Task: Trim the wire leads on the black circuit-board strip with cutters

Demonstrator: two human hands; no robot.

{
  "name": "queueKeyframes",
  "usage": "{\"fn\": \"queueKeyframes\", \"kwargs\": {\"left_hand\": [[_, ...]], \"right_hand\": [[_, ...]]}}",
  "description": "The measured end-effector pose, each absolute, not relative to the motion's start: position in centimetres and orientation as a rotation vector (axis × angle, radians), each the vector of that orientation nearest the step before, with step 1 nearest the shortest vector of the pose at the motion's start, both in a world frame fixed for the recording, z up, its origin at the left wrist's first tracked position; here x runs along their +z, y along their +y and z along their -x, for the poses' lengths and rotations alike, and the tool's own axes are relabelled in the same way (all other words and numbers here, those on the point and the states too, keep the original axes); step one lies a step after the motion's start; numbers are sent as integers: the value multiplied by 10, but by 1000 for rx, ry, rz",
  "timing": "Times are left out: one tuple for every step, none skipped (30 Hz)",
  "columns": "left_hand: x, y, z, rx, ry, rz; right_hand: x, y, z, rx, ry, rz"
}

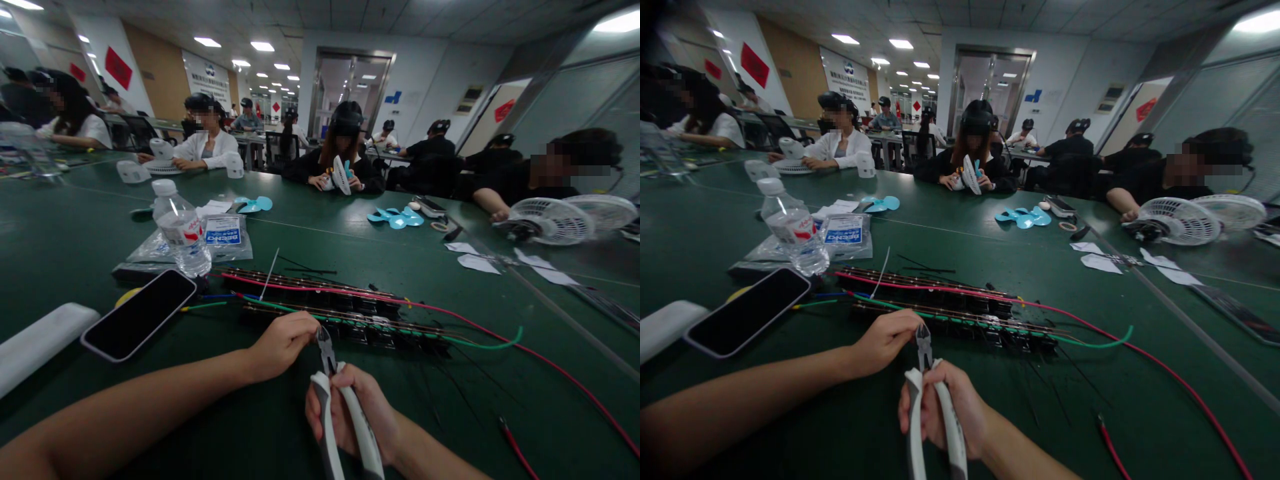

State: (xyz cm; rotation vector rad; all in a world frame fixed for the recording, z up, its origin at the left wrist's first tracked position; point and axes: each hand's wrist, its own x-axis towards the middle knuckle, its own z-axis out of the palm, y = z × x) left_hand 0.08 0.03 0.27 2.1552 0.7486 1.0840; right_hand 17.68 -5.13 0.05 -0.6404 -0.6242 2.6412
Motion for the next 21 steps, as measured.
{"fn": "queueKeyframes", "kwargs": {"left_hand": [[3,0,-1,1083,749,-2155],[3,0,-1,1082,750,-2155],[3,0,0,1079,751,-2154],[3,0,0,1075,749,-2154],[3,0,0,1077,751,-2152],[3,0,0,1075,753,-2152],[3,0,0,1074,755,-2150],[4,0,-1,1077,759,-2148],[4,0,-1,1078,761,-2147],[4,0,-1,1082,763,-2145],[4,0,-1,1086,763,-2145],[4,0,-1,1090,761,-2144],[4,0,-1,1095,758,-2144],[4,0,-1,1098,756,-2144],[4,0,-1,1099,753,-2144],[4,0,-1,1101,753,-2144],[4,0,-1,1100,754,-2146],[3,1,-1,1098,756,-2148],[3,1,-1,1096,758,-2151],[2,1,-1,1095,759,-2153],[2,1,-1,1095,758,-2153]], "right_hand": [[0,-51,-177,2642,-622,638],[0,-52,-177,2640,-618,637],[0,-52,-177,2637,-615,635],[-1,-52,-176,2633,-608,633],[-1,-53,-176,2630,-601,628],[-1,-53,-176,2626,-596,622],[-1,-54,-176,2624,-592,617],[-1,-54,-175,2622,-588,613],[-1,-54,-175,2618,-584,613],[-1,-55,-175,2613,-581,615],[-1,-55,-175,2608,-581,616],[-2,-55,-175,2603,-580,616],[-2,-55,-175,2601,-582,614],[-2,-55,-175,2603,-586,613],[-2,-54,-175,2606,-590,611],[-1,-54,-175,2611,-595,611],[-1,-53,-175,2615,-597,612],[-1,-53,-175,2619,-598,613],[0,-53,-175,2623,-599,612],[1,-52,-175,2628,-598,608],[1,-52,-175,2635,-597,602]]}}
